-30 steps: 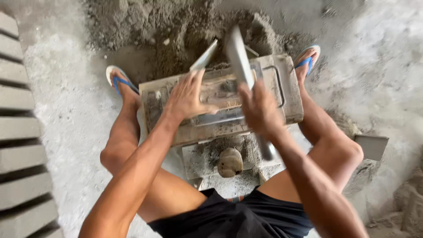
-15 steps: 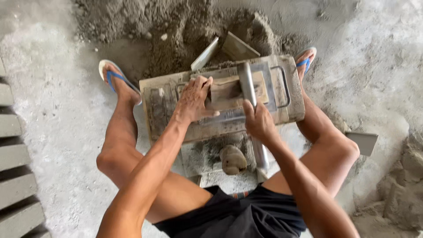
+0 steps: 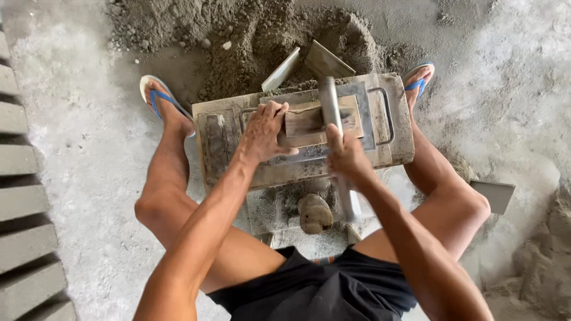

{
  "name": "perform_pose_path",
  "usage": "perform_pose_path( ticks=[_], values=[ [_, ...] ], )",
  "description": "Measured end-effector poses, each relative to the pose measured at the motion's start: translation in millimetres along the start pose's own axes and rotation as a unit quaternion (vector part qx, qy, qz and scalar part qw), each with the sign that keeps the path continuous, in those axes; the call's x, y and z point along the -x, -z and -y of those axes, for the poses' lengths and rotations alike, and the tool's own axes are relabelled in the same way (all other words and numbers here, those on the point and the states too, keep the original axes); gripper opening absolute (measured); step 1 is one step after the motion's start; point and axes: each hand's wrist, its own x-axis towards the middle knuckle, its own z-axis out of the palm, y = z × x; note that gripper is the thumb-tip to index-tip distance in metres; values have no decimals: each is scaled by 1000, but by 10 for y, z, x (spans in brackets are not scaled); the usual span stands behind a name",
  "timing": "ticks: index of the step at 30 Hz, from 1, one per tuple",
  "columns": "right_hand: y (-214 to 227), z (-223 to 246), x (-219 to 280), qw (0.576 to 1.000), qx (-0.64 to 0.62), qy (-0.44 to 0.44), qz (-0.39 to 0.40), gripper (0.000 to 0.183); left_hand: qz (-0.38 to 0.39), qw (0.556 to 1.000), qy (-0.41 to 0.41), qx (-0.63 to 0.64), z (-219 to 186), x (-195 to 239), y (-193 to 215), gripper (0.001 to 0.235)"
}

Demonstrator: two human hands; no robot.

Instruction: The person scoops wet concrete into a rectangular mold, levels the surface with a straight edge, and removes excess material. They then lift the mold, flip it over to release the formed brick onto a stack, and repeat the process.

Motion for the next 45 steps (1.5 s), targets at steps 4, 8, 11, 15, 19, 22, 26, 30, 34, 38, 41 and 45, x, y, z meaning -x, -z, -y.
perform_pose_path(
  ticks=[4,8,11,15,19,22,26,30,34,38,41,45],
  values=[
    [288,777,532,999,-11,2,48,52,1,1000,2,-22,-4,27,-8,103],
    [440,1184,1016,941,157,280,-110,37,-18,1000,7,1,-61,-28,66,102],
    [64,743,771,946,19,254,-201,32,-27,1000,3,10,-6,-8,-29,109],
    [-33,-85,-28,997,17,73,-31,58,-30,999,-5,18,-72,61,78,108],
    [227,595,450,993,81,70,-47,48,-26,1000,-8,11,-119,-12,151,98],
    [66,377,444,939,114,279,-165,44,-20,999,4,28,-66,28,75,101],
    [-210,-189,-30,995,-13,96,-34,56,-28,999,5,35,-37,48,36,105],
    [63,322,277,994,-99,25,46,52,-84,996,-40,7,-1,-7,1,101],
    [-159,114,167,980,106,135,-101,50,-61,997,-26,26,-80,32,82,97],
    [131,283,261,999,-29,29,-9,61,-56,997,-46,2,40,27,-23,100],
    [149,449,425,984,58,157,-60,57,-42,999,-6,12,92,-4,-115,112],
    [-44,-2,213,983,65,147,-90,47,-36,999,-6,27,-4,45,1,107]
  ],
)
